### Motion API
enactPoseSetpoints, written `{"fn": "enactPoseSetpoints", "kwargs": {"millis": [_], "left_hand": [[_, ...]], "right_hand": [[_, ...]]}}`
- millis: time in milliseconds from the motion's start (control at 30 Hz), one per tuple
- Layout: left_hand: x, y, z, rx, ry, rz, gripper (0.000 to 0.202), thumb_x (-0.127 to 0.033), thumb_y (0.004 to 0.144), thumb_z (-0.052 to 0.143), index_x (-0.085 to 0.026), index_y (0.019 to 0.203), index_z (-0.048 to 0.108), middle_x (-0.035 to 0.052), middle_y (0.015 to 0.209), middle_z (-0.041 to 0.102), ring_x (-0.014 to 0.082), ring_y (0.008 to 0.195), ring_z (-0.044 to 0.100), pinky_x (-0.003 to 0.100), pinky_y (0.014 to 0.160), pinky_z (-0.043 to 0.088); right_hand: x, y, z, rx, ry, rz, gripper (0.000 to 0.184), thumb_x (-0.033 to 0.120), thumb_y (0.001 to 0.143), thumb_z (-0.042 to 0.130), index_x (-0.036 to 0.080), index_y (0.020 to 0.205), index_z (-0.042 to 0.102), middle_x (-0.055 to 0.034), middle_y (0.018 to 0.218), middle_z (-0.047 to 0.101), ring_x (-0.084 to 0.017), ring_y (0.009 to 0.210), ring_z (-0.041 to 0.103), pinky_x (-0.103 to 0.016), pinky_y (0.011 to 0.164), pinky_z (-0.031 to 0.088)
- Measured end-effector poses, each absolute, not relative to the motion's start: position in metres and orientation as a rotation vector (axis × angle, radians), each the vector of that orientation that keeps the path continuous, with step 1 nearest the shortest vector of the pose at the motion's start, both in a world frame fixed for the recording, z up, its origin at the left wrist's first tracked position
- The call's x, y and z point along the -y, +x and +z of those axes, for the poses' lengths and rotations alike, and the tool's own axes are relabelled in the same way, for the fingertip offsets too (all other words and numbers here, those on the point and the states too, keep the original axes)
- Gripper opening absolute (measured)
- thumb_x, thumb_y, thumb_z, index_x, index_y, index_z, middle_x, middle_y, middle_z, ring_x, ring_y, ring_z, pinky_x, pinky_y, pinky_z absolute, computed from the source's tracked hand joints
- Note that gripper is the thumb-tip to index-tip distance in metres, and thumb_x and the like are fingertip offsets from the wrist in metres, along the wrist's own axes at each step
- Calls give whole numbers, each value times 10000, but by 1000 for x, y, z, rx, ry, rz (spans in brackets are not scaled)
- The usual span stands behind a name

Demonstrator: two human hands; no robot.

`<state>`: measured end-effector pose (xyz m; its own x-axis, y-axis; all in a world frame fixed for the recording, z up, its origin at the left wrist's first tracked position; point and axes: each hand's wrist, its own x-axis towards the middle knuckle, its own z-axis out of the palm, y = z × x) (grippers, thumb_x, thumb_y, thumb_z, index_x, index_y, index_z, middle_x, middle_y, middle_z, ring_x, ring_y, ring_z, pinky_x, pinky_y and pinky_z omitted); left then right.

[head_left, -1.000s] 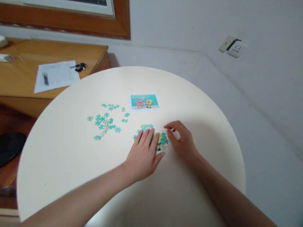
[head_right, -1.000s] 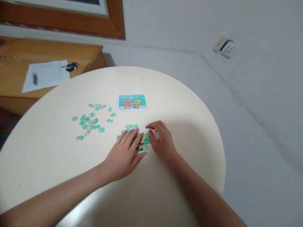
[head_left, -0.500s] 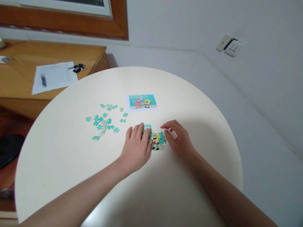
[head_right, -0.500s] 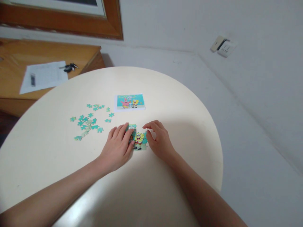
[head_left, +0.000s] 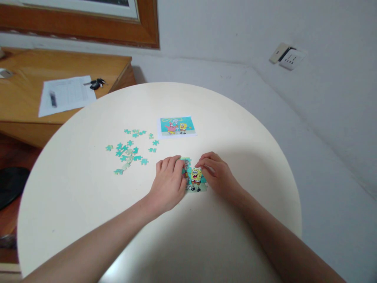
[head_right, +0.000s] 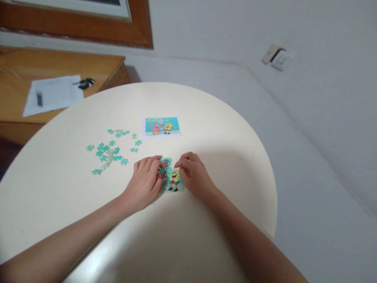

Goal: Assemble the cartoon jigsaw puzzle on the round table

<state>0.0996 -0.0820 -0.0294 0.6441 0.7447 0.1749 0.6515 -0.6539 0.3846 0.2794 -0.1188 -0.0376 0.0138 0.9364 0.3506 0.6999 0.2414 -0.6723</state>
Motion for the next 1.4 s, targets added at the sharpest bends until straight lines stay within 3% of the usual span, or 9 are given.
{"fn": "enactPoseSetpoints", "kwargs": {"millis": [400,567,800,1167,1400], "left_hand": [[81,100,-23,-1132,2441,451,210,-116,770,350,-162,927,481,90,944,548,240,885,452,411,790,386],[74,99,-30,-1067,2051,777,176,-86,702,365,-203,818,426,37,849,531,199,833,461,371,765,380],[63,103,-35,-971,1384,1135,140,-77,660,408,-215,682,424,-14,667,464,145,657,427,270,604,354],[61,102,-29,-1001,1279,1153,121,-89,622,418,-210,613,423,-27,597,447,127,604,412,254,599,343],[61,103,-29,-1008,1282,1137,111,-102,616,419,-212,608,426,-24,592,450,129,595,406,250,582,339]], "right_hand": [[119,279,-37,1778,-1531,381,282,18,730,446,204,790,650,-56,882,580,-178,851,584,-326,757,484],[121,278,-38,1894,-1463,385,274,48,747,476,214,826,680,-73,984,572,-198,947,561,-369,827,455],[123,277,-38,2020,-1490,372,270,76,801,464,211,844,695,-92,1085,576,-220,1025,533,-401,866,387],[122,278,-39,2028,-1501,387,293,74,801,449,212,840,705,-94,1093,571,-220,1043,531,-403,875,381],[123,276,-37,1948,-1487,250,274,136,866,444,226,971,680,-93,1081,583,-204,1032,548,-392,883,419]]}}
